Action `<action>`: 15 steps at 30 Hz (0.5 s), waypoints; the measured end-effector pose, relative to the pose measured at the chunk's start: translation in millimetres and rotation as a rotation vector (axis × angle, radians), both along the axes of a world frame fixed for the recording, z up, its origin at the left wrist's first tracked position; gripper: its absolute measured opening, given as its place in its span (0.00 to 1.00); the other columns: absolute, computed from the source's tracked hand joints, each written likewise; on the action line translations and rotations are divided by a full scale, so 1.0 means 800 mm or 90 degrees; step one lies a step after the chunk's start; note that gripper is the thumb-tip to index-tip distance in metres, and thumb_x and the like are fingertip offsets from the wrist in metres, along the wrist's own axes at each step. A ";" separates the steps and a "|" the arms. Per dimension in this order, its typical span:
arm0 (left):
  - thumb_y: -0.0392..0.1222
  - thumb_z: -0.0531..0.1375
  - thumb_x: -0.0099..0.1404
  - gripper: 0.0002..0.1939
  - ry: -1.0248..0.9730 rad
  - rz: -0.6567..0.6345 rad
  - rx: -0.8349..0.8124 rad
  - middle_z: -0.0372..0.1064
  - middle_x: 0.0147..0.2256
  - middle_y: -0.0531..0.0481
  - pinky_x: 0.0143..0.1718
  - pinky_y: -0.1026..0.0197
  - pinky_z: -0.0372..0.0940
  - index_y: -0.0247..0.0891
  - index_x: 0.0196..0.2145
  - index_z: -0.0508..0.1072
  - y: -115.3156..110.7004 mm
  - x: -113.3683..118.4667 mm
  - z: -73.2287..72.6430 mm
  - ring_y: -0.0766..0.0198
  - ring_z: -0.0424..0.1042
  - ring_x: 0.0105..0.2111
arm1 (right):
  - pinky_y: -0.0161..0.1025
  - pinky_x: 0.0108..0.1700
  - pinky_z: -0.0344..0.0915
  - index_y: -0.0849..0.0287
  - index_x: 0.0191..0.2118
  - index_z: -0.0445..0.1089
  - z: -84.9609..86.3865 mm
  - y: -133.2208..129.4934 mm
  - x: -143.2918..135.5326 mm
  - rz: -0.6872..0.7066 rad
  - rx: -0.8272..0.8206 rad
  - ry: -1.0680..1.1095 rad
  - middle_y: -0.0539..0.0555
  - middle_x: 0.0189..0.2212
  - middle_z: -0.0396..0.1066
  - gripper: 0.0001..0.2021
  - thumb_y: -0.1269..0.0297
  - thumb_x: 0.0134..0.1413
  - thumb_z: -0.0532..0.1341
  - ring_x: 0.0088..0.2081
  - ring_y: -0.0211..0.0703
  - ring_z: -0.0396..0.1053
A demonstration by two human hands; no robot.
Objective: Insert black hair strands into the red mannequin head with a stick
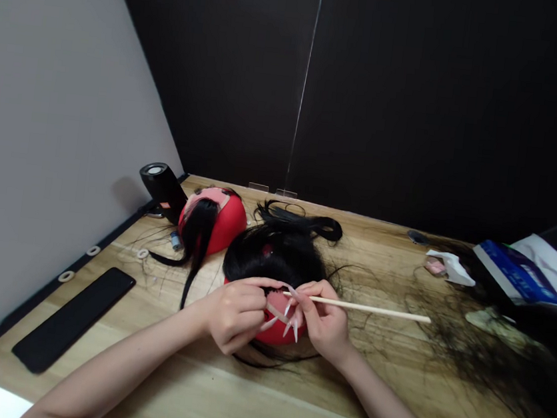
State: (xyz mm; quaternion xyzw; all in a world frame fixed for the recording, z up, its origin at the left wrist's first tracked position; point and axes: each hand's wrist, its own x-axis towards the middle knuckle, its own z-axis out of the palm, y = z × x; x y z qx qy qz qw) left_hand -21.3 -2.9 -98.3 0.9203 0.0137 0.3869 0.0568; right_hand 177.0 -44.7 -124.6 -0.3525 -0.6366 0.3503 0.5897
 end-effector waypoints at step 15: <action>0.28 0.53 0.61 0.13 -0.003 -0.001 0.001 0.52 0.19 0.56 0.53 0.49 0.72 0.39 0.22 0.57 0.000 0.000 -0.003 0.68 0.55 0.21 | 0.33 0.28 0.68 0.57 0.33 0.64 -0.006 0.002 0.002 -0.028 0.022 -0.036 0.47 0.20 0.68 0.07 0.66 0.65 0.57 0.23 0.36 0.70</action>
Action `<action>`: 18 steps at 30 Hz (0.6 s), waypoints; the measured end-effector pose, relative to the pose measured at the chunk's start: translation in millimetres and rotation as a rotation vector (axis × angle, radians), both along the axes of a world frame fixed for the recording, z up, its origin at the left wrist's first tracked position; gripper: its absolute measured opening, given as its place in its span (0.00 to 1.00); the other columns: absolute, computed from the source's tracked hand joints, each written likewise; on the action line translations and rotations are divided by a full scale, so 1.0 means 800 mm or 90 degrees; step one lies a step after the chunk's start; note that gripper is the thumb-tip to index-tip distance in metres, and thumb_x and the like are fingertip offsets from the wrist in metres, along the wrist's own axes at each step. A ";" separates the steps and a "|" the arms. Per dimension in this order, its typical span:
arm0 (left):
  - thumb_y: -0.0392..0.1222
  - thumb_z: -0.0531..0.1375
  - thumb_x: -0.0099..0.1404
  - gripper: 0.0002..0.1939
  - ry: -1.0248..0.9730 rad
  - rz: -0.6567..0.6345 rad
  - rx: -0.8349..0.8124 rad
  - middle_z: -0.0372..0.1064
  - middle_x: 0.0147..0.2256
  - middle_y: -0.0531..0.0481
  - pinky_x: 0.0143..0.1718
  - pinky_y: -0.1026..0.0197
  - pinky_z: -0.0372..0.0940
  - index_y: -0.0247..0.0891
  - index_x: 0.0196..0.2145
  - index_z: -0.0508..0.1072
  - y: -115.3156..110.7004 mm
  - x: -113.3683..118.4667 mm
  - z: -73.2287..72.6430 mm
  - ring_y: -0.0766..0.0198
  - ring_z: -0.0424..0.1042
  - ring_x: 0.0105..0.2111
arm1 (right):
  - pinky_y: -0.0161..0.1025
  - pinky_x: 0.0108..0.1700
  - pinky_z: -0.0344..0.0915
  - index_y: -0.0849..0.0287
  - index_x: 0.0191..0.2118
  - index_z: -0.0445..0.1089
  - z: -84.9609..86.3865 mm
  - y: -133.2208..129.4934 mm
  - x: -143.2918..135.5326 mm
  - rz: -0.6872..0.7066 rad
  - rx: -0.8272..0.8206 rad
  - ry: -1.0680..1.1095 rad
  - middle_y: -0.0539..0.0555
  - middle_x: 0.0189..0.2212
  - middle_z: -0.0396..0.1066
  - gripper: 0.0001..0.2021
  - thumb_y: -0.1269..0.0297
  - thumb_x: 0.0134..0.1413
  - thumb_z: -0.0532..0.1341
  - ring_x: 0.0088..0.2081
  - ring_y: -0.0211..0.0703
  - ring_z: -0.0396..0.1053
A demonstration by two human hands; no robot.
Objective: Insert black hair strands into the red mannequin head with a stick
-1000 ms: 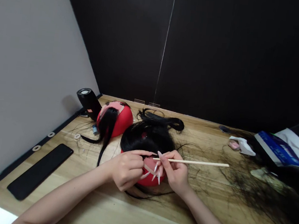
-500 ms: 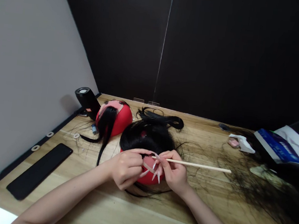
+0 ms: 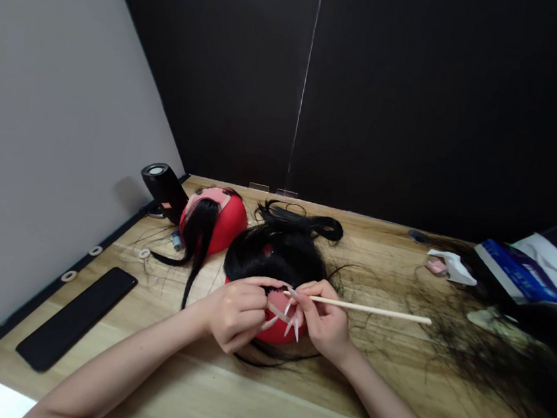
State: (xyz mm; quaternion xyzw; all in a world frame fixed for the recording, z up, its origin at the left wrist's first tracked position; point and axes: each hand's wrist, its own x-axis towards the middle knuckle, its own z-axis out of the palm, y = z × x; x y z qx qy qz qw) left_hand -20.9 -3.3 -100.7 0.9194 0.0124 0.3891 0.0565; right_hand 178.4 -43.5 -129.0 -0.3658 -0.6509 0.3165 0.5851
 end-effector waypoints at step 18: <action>0.28 0.53 0.60 0.12 0.000 -0.002 -0.006 0.52 0.19 0.56 0.54 0.49 0.72 0.39 0.22 0.58 0.001 -0.001 -0.004 0.67 0.54 0.21 | 0.33 0.26 0.66 0.57 0.33 0.64 -0.001 -0.003 0.001 0.006 -0.029 0.014 0.48 0.20 0.68 0.07 0.66 0.65 0.57 0.21 0.36 0.68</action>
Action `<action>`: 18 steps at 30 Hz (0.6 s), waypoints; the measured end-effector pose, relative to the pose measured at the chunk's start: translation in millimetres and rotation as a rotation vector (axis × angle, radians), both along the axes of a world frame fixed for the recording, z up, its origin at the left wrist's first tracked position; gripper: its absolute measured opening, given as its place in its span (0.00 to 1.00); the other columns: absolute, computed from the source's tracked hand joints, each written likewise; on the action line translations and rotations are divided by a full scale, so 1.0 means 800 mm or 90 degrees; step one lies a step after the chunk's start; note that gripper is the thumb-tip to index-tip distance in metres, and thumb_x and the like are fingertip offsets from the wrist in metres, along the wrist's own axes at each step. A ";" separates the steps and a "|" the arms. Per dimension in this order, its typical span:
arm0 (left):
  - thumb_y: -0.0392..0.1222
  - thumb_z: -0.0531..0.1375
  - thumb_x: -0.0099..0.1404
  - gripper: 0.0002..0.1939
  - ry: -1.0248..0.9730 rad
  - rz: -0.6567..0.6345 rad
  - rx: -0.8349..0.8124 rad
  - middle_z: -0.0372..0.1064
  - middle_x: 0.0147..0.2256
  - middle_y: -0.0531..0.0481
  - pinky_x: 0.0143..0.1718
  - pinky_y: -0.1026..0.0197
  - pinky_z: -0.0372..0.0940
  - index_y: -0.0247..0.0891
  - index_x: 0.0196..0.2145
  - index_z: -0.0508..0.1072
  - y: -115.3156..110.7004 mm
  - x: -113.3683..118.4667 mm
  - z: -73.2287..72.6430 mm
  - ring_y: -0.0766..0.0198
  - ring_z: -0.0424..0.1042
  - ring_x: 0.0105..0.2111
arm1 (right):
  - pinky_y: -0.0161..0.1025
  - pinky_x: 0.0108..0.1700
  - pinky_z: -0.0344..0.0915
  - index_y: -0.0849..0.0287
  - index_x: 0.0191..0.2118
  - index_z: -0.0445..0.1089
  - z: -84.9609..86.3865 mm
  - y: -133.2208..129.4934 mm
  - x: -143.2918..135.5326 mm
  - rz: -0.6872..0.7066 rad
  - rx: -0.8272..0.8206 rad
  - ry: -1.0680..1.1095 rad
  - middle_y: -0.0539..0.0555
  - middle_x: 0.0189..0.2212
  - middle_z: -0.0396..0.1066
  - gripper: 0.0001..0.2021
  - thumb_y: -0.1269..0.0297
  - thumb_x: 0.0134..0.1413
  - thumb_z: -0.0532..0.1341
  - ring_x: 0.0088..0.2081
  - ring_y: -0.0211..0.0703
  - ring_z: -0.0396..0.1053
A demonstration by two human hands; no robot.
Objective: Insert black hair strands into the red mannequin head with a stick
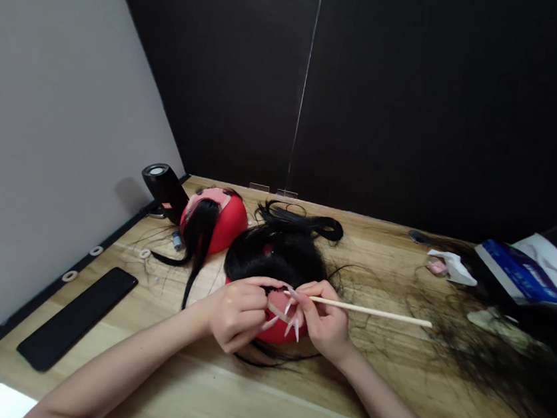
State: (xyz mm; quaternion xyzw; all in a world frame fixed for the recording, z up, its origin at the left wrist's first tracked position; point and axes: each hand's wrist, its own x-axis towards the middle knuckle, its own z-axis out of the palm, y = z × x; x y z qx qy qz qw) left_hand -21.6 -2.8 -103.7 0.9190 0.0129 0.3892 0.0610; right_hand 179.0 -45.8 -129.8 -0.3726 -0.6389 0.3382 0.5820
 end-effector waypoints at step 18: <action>0.29 0.52 0.62 0.12 0.003 0.004 0.010 0.52 0.20 0.57 0.52 0.49 0.73 0.40 0.23 0.57 0.000 0.000 0.003 0.68 0.55 0.21 | 0.32 0.21 0.67 0.58 0.33 0.63 -0.003 0.001 -0.002 0.057 -0.097 0.092 0.46 0.17 0.65 0.10 0.60 0.64 0.59 0.17 0.35 0.66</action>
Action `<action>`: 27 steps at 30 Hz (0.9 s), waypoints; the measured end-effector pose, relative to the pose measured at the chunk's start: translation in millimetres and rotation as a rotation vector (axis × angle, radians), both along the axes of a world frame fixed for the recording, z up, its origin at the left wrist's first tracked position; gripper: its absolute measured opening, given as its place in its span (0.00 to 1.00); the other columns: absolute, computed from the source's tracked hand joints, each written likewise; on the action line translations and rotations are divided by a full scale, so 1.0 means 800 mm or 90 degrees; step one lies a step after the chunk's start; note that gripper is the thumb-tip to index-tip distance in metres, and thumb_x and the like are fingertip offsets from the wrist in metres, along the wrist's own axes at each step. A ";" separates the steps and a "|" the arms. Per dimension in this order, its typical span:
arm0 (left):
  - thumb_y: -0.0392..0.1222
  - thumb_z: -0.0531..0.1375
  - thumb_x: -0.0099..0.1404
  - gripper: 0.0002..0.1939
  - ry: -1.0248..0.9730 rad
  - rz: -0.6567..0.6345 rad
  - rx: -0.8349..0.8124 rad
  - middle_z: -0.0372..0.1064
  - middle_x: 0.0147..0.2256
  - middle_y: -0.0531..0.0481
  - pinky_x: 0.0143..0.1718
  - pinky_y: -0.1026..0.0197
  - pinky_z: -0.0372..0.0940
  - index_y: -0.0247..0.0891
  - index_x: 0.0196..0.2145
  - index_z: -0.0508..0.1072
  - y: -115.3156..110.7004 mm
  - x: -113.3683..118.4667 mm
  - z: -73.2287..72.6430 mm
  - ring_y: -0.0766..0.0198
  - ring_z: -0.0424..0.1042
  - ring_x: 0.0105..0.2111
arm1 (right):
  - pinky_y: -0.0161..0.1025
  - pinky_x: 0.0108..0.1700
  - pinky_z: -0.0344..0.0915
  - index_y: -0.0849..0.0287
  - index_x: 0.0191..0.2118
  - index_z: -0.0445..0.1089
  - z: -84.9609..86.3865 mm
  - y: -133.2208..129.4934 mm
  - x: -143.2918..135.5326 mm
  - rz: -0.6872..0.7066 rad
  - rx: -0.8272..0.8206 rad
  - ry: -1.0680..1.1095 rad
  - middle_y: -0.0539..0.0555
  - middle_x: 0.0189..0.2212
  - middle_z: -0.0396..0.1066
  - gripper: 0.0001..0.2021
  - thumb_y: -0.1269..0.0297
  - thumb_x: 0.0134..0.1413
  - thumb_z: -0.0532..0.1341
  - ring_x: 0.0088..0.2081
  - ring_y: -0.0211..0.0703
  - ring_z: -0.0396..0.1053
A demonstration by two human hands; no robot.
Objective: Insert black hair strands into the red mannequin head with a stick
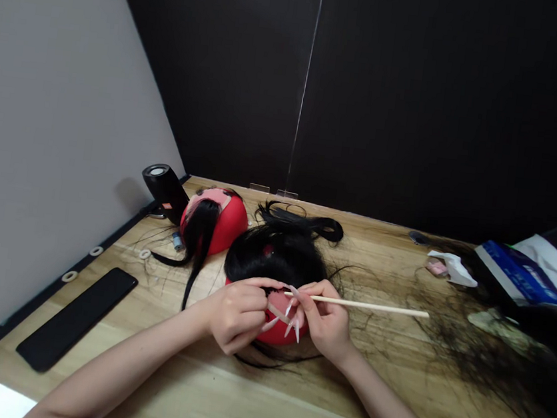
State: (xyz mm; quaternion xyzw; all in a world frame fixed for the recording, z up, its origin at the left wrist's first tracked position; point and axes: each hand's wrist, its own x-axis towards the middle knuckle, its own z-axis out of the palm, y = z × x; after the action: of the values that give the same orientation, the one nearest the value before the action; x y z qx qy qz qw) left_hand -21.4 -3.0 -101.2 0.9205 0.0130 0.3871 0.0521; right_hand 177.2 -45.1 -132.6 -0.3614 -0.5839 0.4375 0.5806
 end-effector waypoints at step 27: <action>0.30 0.51 0.64 0.14 0.036 0.174 0.145 0.55 0.20 0.54 0.48 0.51 0.66 0.37 0.21 0.61 -0.019 0.009 0.008 0.66 0.53 0.23 | 0.28 0.18 0.64 0.61 0.30 0.63 0.024 0.000 -0.003 0.026 -0.176 0.089 0.50 0.18 0.69 0.23 0.44 0.59 0.60 0.14 0.32 0.65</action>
State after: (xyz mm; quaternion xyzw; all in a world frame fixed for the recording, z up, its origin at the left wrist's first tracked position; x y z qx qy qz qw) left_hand -14.2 -18.3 -94.4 0.9206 0.0954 0.3634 -0.1062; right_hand 174.5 -44.9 -113.3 -0.3945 -0.4832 0.5494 0.5559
